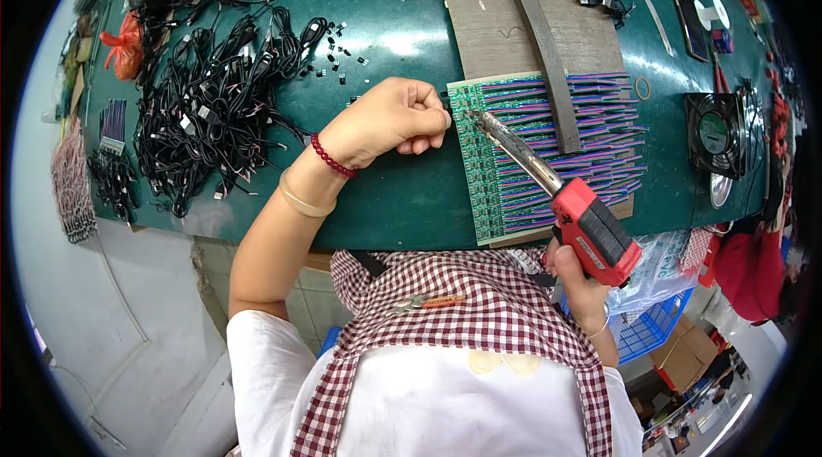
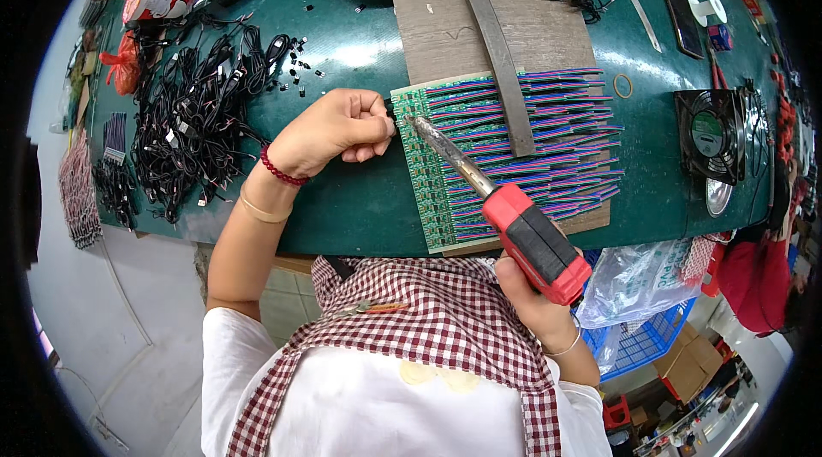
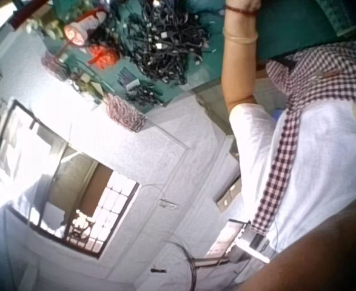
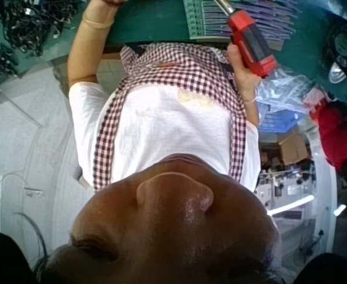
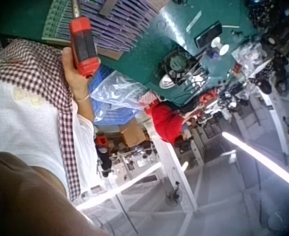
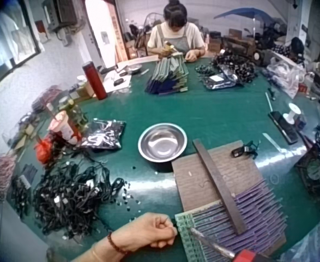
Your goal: The person solders small electronic components onto circuit boards using a soldering gun, then positions wire cables onto the circuit boards and solders them into place.
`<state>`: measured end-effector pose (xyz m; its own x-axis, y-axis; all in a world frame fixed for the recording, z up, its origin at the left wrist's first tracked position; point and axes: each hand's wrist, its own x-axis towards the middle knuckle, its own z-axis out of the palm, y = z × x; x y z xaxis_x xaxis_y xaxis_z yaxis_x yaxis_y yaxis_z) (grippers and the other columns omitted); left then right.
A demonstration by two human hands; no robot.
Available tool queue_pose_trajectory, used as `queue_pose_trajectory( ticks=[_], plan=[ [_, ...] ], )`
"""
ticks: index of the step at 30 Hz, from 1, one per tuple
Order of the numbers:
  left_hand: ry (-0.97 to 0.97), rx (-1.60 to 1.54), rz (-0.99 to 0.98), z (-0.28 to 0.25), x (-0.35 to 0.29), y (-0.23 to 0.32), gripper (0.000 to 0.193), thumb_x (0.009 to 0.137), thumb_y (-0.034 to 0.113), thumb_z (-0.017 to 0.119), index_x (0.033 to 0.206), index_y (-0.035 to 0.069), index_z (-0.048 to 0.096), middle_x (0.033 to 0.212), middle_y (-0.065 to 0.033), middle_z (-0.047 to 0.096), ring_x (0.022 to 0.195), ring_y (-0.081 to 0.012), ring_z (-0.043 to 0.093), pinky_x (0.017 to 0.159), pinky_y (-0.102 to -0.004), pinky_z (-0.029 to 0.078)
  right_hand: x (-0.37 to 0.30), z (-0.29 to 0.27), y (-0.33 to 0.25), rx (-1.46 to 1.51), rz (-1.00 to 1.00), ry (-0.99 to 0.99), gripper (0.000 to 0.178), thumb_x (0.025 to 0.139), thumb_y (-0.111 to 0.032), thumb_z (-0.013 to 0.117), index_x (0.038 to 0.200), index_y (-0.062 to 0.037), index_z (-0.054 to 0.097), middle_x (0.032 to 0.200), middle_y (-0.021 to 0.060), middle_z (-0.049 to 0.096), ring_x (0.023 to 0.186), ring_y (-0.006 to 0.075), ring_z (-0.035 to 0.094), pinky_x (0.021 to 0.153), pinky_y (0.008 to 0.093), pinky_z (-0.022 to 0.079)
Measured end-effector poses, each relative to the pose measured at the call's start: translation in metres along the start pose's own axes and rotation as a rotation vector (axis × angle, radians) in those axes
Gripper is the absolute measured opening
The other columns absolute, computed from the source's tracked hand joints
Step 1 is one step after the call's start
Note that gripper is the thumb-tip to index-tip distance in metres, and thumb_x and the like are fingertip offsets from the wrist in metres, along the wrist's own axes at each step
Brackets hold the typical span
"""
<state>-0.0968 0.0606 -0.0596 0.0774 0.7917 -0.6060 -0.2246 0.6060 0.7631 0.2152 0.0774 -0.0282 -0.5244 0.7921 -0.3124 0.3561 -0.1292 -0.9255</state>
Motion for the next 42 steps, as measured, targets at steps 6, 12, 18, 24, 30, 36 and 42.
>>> queue_pose_trajectory(
  ticks=[6,12,18,24,30,36,42],
  plan=[
    [-0.058,0.005,-0.022,-0.005,0.004,0.002,0.015,0.083,0.012,0.060,0.074,0.007,0.050,0.065,-0.0009,0.057,0.051,-0.0020,0.047,0.043,-0.0149,0.035,0.004,0.002,0.000,-0.037,0.014,0.008,0.020,0.076,-0.015,0.068,0.092,-0.0038,0.061,0.079,0.0066,0.057,0.066,0.0179,0.055,0.059,0.0301,0.044],
    [-0.058,-0.006,-0.021,-0.004,0.004,0.003,0.015,0.082,0.012,0.060,0.073,0.008,0.049,0.065,-0.0005,0.057,0.051,-0.0019,0.047,0.043,-0.0146,0.034,0.007,0.004,-0.001,-0.139,-0.100,0.015,0.020,0.074,-0.015,0.068,0.090,-0.0052,0.061,0.077,0.0077,0.055,0.063,0.0207,0.055,0.055,0.0304,0.042],
    [-0.058,0.013,-0.024,-0.004,0.004,0.002,0.015,0.082,0.012,0.060,0.073,0.009,0.048,0.064,-0.0002,0.057,0.051,-0.0017,0.046,0.043,-0.0145,0.033,0.008,0.002,0.000,-0.272,-0.141,-0.039,0.019,0.070,-0.012,0.068,0.086,-0.0044,0.060,0.076,0.0078,0.054,0.057,0.0213,0.054,0.052,0.0303,0.042],
    [-0.050,0.024,-0.028,-0.004,0.004,0.002,0.016,0.082,0.012,0.059,0.072,0.010,0.048,0.064,-0.0001,0.057,0.051,-0.0015,0.046,0.042,-0.0147,0.033,0.003,0.002,-0.004,-0.224,-0.059,-0.049,0.019,0.070,-0.010,0.068,0.085,-0.0030,0.060,0.076,0.0081,0.055,0.058,0.0214,0.055,0.053,0.0301,0.043],
    [-0.030,0.029,-0.020,-0.002,0.003,0.002,0.017,0.082,0.012,0.059,0.071,0.009,0.048,0.064,-0.0005,0.057,0.051,-0.0015,0.046,0.042,-0.0147,0.033,0.002,0.004,-0.004,-0.099,-0.053,0.027,0.023,0.070,-0.010,0.068,0.090,-0.0019,0.061,0.078,0.0093,0.056,0.061,0.0215,0.056,0.055,0.0299,0.044],
    [-0.013,0.028,-0.024,0.000,0.002,0.003,0.017,0.082,0.012,0.060,0.071,0.009,0.048,0.064,-0.0003,0.057,0.050,-0.0016,0.046,0.042,-0.0146,0.033,0.005,0.005,-0.007,-0.232,-0.097,-0.027,0.020,0.070,-0.009,0.068,0.087,-0.0021,0.060,0.075,0.0079,0.056,0.059,0.0203,0.056,0.054,0.0297,0.043],
    [0.006,0.016,-0.023,0.000,0.002,0.001,0.016,0.082,0.012,0.059,0.071,0.008,0.048,0.064,-0.0004,0.057,0.050,-0.0016,0.046,0.042,-0.0147,0.033,0.001,0.004,-0.005,-0.227,-0.053,-0.040,0.020,0.070,-0.010,0.068,0.086,-0.0022,0.060,0.073,0.0072,0.055,0.059,0.0196,0.056,0.053,0.0292,0.043]
  ],
)
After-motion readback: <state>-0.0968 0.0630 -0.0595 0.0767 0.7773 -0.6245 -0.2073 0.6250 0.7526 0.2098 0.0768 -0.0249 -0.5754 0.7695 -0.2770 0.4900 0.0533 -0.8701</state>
